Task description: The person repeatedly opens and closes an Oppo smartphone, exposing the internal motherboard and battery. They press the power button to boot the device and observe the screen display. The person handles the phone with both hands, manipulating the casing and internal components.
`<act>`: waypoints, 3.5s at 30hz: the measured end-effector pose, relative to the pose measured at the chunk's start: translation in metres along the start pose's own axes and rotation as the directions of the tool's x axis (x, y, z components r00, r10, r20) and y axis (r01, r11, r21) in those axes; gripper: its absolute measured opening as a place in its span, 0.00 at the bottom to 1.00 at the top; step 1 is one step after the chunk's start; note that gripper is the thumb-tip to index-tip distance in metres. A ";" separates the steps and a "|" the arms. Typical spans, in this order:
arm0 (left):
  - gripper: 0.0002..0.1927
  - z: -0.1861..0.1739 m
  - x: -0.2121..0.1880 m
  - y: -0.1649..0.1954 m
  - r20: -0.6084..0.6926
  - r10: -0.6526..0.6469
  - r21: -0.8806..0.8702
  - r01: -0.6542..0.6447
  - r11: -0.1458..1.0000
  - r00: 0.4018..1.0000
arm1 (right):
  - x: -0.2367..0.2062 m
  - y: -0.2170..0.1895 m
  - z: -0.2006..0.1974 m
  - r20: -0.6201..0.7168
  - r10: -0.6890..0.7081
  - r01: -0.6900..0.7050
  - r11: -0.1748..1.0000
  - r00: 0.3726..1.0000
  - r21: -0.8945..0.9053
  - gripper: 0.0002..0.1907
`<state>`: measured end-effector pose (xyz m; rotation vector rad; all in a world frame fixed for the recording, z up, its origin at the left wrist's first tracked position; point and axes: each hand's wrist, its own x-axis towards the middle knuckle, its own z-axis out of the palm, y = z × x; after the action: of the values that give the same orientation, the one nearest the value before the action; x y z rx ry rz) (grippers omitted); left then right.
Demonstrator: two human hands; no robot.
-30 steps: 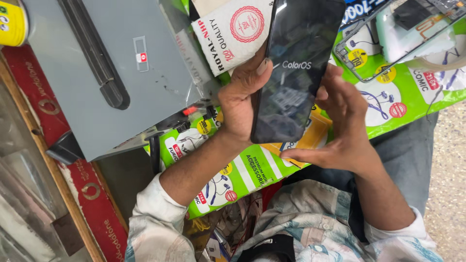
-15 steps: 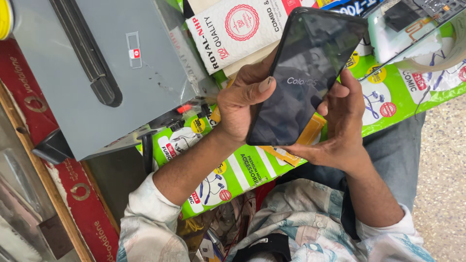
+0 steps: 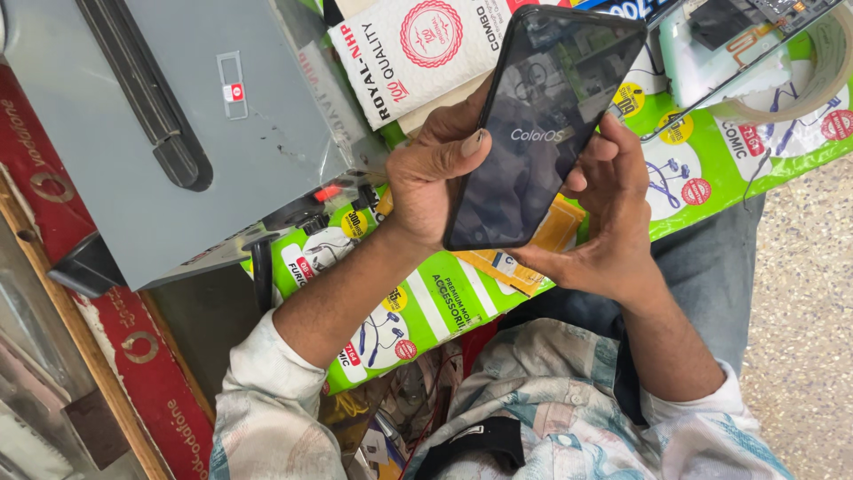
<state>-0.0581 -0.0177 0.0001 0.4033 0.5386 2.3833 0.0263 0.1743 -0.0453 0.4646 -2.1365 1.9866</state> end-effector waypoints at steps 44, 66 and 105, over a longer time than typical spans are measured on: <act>0.27 -0.008 -0.003 -0.002 -0.018 0.007 -0.023 -0.008 1.000 1.000 | -0.006 0.007 -0.004 -0.010 0.062 -0.062 0.998 0.998 -0.019 0.71; 0.27 -0.016 -0.005 -0.002 -0.001 -0.031 -0.009 0.031 0.999 1.000 | 0.009 -0.009 0.002 0.032 -0.038 0.039 0.999 0.999 -0.022 0.66; 0.30 0.010 0.010 0.017 0.097 -0.101 0.896 -0.043 0.442 0.990 | 0.015 0.005 -0.011 -0.376 -0.033 0.139 0.956 0.926 0.260 0.27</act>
<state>-0.0699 -0.0204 0.0182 0.9962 1.7502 1.7805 0.0102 0.1839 -0.0436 0.1980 -1.5917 2.1369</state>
